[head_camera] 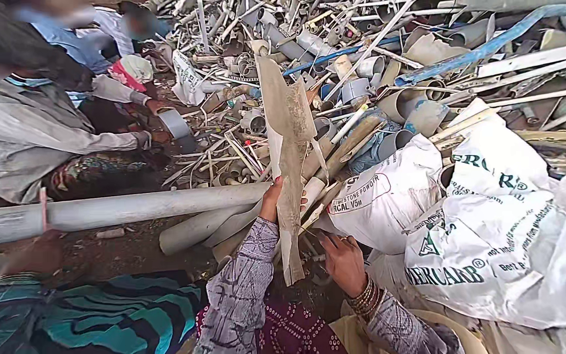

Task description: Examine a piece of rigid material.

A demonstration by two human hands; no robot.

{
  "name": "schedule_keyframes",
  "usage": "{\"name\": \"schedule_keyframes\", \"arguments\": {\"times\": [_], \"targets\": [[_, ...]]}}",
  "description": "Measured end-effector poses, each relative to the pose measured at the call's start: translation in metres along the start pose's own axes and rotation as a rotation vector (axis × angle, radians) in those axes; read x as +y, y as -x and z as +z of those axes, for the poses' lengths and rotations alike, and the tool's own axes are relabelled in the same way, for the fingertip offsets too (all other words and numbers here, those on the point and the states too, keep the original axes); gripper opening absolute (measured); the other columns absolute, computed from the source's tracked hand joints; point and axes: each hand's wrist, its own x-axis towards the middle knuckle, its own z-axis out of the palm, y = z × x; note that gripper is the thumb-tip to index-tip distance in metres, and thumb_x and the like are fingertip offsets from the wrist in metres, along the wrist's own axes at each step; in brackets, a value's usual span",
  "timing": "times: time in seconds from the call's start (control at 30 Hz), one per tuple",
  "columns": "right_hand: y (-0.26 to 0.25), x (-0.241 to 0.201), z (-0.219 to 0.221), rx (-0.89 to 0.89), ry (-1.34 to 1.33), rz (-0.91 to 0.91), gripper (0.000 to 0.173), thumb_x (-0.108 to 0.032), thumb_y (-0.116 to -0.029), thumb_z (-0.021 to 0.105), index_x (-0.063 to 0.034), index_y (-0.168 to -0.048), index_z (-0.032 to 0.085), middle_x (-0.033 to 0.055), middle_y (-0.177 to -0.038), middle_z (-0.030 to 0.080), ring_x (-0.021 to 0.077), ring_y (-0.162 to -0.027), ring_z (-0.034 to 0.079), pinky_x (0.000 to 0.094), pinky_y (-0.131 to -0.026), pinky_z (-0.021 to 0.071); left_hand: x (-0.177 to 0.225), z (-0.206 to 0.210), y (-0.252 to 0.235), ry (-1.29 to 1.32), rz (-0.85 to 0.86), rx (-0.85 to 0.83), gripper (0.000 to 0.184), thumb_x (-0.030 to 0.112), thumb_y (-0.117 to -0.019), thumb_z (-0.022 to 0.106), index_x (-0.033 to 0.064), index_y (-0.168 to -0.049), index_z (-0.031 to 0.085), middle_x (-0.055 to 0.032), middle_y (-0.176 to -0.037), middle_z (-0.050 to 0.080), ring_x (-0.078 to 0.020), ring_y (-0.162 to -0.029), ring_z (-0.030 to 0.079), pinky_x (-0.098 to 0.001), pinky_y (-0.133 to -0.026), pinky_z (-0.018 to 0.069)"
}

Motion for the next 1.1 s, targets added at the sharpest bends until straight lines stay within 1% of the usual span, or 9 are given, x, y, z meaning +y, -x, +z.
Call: {"name": "schedule_keyframes", "arguments": {"times": [0.07,0.2,0.37,0.5,0.67,0.77,0.83,1.0,1.1], "targets": [[0.008,-0.008,-0.002,-0.02,-0.029,-0.02,0.031,-0.009,-0.0867,0.049,-0.0079,-0.093,0.079,0.0111,-0.071,0.071,0.0265,-0.053,0.063,0.0395,-0.049,0.045,0.004,-0.001,0.0,-0.017,0.003,0.02,0.057,0.043,-0.1112,0.012,0.0005,-0.133,0.044,-0.016,-0.092,0.068,-0.0254,-0.076,0.071,-0.0349,-0.062,0.0586],[-0.008,0.003,-0.003,-0.063,-0.061,0.096,0.03,-0.004,-0.0835,0.051,-0.0007,-0.096,0.079,0.0172,-0.073,0.07,0.0335,-0.056,0.066,0.0451,-0.05,0.0466,0.001,-0.001,0.0,0.007,-0.042,-0.016,0.059,0.045,-0.1106,0.011,0.0017,-0.131,0.045,-0.0161,-0.092,0.068,-0.0251,-0.075,0.07,-0.034,-0.062,0.058],[0.013,-0.009,-0.005,-0.031,-0.08,-0.032,0.03,-0.012,-0.0884,0.048,-0.0077,-0.091,0.078,0.0101,-0.068,0.068,0.025,-0.051,0.061,0.038,-0.048,0.0449,0.002,-0.002,-0.002,-0.022,-0.067,-0.057,0.057,0.044,-0.1105,0.011,0.0021,-0.13,0.044,-0.016,-0.092,0.067,-0.0249,-0.073,0.069,-0.0343,-0.061,0.0581],[-0.002,0.004,-0.005,-0.07,-0.069,0.068,0.03,-0.005,-0.085,0.051,-0.0012,-0.096,0.079,0.0163,-0.071,0.07,0.0324,-0.054,0.065,0.0443,-0.05,0.0465,0.001,-0.002,0.002,-0.015,-0.086,-0.063,0.059,0.044,-0.1103,0.01,0.0011,-0.131,0.044,-0.0162,-0.093,0.068,-0.0246,-0.074,0.07,-0.0342,-0.063,0.0585],[0.011,-0.012,-0.003,-0.037,-0.076,-0.079,0.031,-0.014,-0.0894,0.048,-0.0092,-0.09,0.078,0.0089,-0.067,0.068,0.0243,-0.049,0.059,0.0374,-0.048,0.0437,0.006,-0.009,-0.002,-0.07,-0.084,-0.105,0.062,0.047,-0.1097,0.008,0.0011,-0.131,0.045,-0.0162,-0.093,0.068,-0.0249,-0.074,0.07,-0.0354,-0.063,0.0586],[-0.009,0.004,-0.003,-0.049,-0.057,0.023,0.029,-0.009,-0.0876,0.05,-0.0027,-0.093,0.079,0.0147,-0.067,0.066,0.0304,-0.051,0.062,0.0425,-0.049,0.044,0.0,-0.006,0.001,-0.072,-0.105,-0.112,0.061,0.045,-0.1098,0.009,-0.0003,-0.132,0.044,-0.0171,-0.094,0.068,-0.0255,-0.076,0.07,-0.0359,-0.065,0.0591],[-0.019,0.012,-0.004,-0.023,-0.03,0.047,0.028,-0.007,-0.0874,0.051,-0.0008,-0.093,0.078,0.0156,-0.066,0.065,0.0313,-0.052,0.062,0.043,-0.05,0.0437,-0.006,-0.002,0.001,-0.11,-0.092,-0.132,0.057,0.04,-0.1106,0.012,-0.0022,-0.133,0.043,-0.017,-0.094,0.069,-0.025,-0.077,0.071,-0.0363,-0.067,0.0603],[0.009,-0.004,-0.01,-0.036,0.025,-0.127,0.031,-0.013,-0.0894,0.047,-0.0107,-0.09,0.078,0.0088,-0.067,0.067,0.0238,-0.05,0.059,0.0367,-0.049,0.043,-0.004,0.0,0.0,-0.189,-0.062,-0.131,0.05,0.036,-0.1121,0.019,-0.002,-0.133,0.045,-0.0145,-0.092,0.068,-0.0225,-0.076,0.07,-0.0359,-0.068,0.0598],[-0.019,0.018,-0.012,-0.049,0.059,0.005,0.028,-0.006,-0.086,0.052,-0.0026,-0.092,0.079,0.0163,-0.07,0.069,0.0313,-0.052,0.064,0.043,-0.049,0.0453,-0.008,0.002,0.003,-0.241,-0.062,-0.106,0.049,0.034,-0.1121,0.02,-0.0018,-0.135,0.045,-0.0148,-0.095,0.068,-0.0223,-0.078,0.07,-0.0364,-0.069,0.0597]]}}
